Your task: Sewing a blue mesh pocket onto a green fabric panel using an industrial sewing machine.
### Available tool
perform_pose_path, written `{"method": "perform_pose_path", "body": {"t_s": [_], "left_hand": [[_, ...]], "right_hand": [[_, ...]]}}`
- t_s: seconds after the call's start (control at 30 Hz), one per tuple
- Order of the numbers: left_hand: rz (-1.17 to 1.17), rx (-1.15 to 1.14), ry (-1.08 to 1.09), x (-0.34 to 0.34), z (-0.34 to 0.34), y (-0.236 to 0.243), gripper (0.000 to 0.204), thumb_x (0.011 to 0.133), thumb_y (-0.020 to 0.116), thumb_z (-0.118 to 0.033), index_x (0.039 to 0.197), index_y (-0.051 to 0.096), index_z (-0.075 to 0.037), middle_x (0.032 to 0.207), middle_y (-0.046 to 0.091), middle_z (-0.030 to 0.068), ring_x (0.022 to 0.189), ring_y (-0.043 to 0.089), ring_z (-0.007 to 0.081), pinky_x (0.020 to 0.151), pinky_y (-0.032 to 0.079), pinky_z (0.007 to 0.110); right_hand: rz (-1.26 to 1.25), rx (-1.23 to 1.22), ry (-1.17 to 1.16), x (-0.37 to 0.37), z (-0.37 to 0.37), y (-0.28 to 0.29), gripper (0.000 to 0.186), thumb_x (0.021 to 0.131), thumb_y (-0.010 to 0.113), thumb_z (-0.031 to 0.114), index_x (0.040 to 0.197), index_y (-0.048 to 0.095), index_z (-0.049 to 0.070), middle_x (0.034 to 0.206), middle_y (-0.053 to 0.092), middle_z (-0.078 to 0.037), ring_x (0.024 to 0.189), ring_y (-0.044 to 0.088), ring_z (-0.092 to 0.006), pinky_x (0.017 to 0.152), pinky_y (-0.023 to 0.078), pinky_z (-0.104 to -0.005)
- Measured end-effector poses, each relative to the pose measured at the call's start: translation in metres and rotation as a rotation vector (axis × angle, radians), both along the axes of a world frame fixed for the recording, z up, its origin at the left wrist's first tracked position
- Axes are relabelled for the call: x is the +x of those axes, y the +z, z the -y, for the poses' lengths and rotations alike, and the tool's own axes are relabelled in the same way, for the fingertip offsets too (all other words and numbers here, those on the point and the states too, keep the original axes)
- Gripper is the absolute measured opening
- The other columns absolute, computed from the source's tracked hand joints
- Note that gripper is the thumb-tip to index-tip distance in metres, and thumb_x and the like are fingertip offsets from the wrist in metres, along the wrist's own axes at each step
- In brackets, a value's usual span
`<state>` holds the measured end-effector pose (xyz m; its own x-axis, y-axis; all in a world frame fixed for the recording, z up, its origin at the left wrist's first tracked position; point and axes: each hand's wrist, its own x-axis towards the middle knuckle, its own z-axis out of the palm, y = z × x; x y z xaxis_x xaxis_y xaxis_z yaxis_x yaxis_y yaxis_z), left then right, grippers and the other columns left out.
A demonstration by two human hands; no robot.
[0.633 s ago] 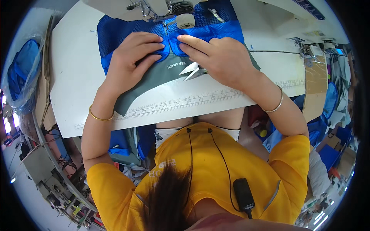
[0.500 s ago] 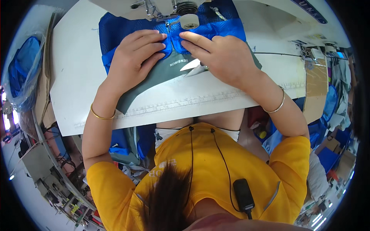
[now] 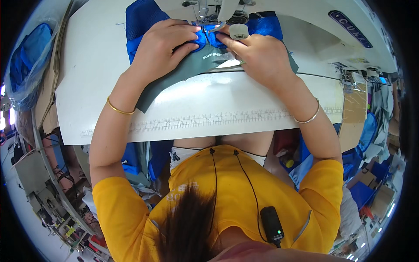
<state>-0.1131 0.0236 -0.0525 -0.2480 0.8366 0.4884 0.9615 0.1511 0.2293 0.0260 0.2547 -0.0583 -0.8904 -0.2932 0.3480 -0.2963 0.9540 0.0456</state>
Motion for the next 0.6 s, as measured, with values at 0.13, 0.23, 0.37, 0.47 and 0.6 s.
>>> {"method": "perform_pose_path", "body": {"t_s": [0.13,0.23,0.37,0.47,0.6], "left_hand": [[0.01,0.011,0.011,0.004,-0.004,0.0,0.019,0.085,0.077,-0.014,0.1,0.076,-0.004,0.109,0.075,0.0102,0.106,0.069,0.0289,0.094,0.053,0.039],[-0.011,0.016,0.034,0.006,-0.005,-0.001,0.017,0.085,0.076,-0.013,0.099,0.076,-0.003,0.107,0.076,0.0102,0.105,0.069,0.0292,0.093,0.053,0.04],[0.022,-0.005,0.034,0.001,-0.004,0.0,0.015,0.084,0.077,-0.013,0.096,0.075,-0.003,0.107,0.075,0.0101,0.104,0.069,0.0296,0.092,0.052,0.04],[-0.004,-0.017,-0.022,0.01,-0.003,0.005,0.015,0.084,0.077,-0.013,0.094,0.074,-0.003,0.109,0.075,0.011,0.104,0.069,0.0295,0.092,0.052,0.04],[-0.071,0.044,0.02,0.024,-0.005,0.005,0.014,0.081,0.078,-0.011,0.091,0.073,-0.003,0.106,0.072,0.0088,0.1,0.065,0.0269,0.087,0.052,0.039]], "right_hand": [[0.004,0.003,-0.021,0.0,-0.001,-0.001,0.037,0.087,0.064,0.011,0.122,0.073,0.021,0.132,0.066,0.007,0.074,0.068,-0.0163,0.066,0.057,-0.03],[-0.006,-0.013,-0.008,-0.003,-0.003,-0.002,0.037,0.087,0.064,0.01,0.122,0.073,0.021,0.133,0.066,0.006,0.072,0.068,-0.017,0.066,0.057,-0.0307],[-0.014,-0.02,0.003,-0.002,-0.001,-0.001,0.038,0.087,0.063,0.009,0.123,0.072,0.019,0.135,0.065,0.005,0.071,0.068,-0.0182,0.065,0.057,-0.0318],[-0.009,-0.077,0.034,0.007,0.002,-0.006,0.037,0.088,0.062,0.008,0.122,0.072,0.016,0.136,0.064,0.003,0.073,0.068,-0.0195,0.066,0.057,-0.0331],[0.021,-0.128,0.052,0.015,0.002,-0.005,0.037,0.088,0.063,0.007,0.123,0.071,0.014,0.138,0.063,0.003,0.074,0.068,-0.0188,0.067,0.057,-0.0327]]}}
